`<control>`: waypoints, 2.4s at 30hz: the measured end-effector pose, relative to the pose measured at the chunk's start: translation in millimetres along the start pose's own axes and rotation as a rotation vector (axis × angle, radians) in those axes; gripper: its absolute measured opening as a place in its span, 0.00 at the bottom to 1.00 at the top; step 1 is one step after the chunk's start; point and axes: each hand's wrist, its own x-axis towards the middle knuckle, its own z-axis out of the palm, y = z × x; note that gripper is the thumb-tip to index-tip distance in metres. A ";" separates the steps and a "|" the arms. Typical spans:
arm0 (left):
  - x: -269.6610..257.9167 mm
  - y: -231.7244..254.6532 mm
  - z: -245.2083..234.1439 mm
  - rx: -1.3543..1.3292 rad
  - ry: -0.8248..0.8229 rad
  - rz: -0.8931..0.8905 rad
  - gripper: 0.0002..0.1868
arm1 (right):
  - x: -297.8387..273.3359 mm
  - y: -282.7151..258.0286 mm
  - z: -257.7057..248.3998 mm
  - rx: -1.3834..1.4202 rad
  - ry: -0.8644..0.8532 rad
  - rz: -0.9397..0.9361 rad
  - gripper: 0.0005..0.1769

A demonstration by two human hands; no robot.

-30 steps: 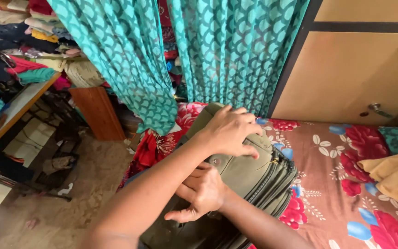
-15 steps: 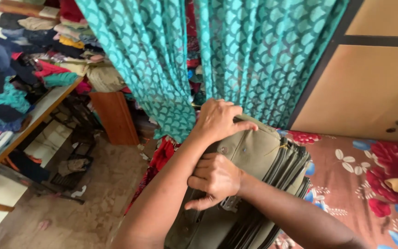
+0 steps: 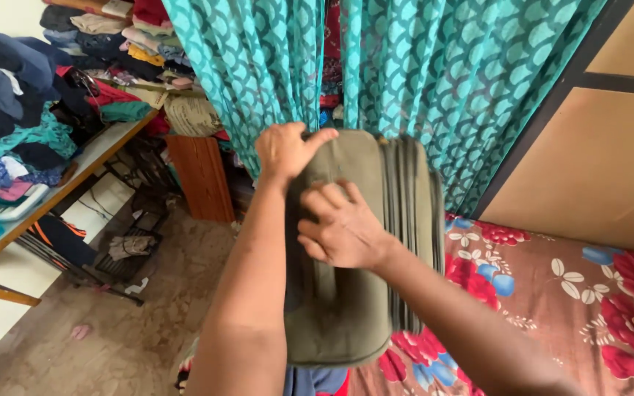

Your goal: The person closes a green suitcase on a bed, presses down on the lid, then lifts and repositions it. They extend the telescopic handle and move the suitcase across the floor to a corner, where they adjust the handle and lock the suitcase.

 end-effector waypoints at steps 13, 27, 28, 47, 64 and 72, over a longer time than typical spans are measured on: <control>-75.2 -13.3 -70.0 0.308 0.169 -0.506 0.36 | -116.8 28.7 89.4 0.205 0.061 1.135 0.26; -275.9 -22.9 -160.3 0.414 -0.068 -0.860 0.31 | -14.9 54.0 164.0 0.457 -0.007 0.514 0.14; -301.0 -44.1 -165.3 0.443 -0.011 -0.918 0.30 | 6.8 32.7 170.7 0.493 -0.050 0.434 0.24; -281.3 -253.9 -208.7 0.132 -0.190 -0.792 0.28 | 151.3 -46.0 237.9 -0.043 -0.464 0.810 0.21; -170.9 -121.4 -115.9 -0.403 -0.074 -0.066 0.25 | 83.8 -25.8 175.1 0.160 -0.002 0.590 0.22; -161.5 -124.2 -129.6 -0.142 -0.292 -0.259 0.29 | -25.1 -136.9 209.7 0.972 1.041 1.493 0.15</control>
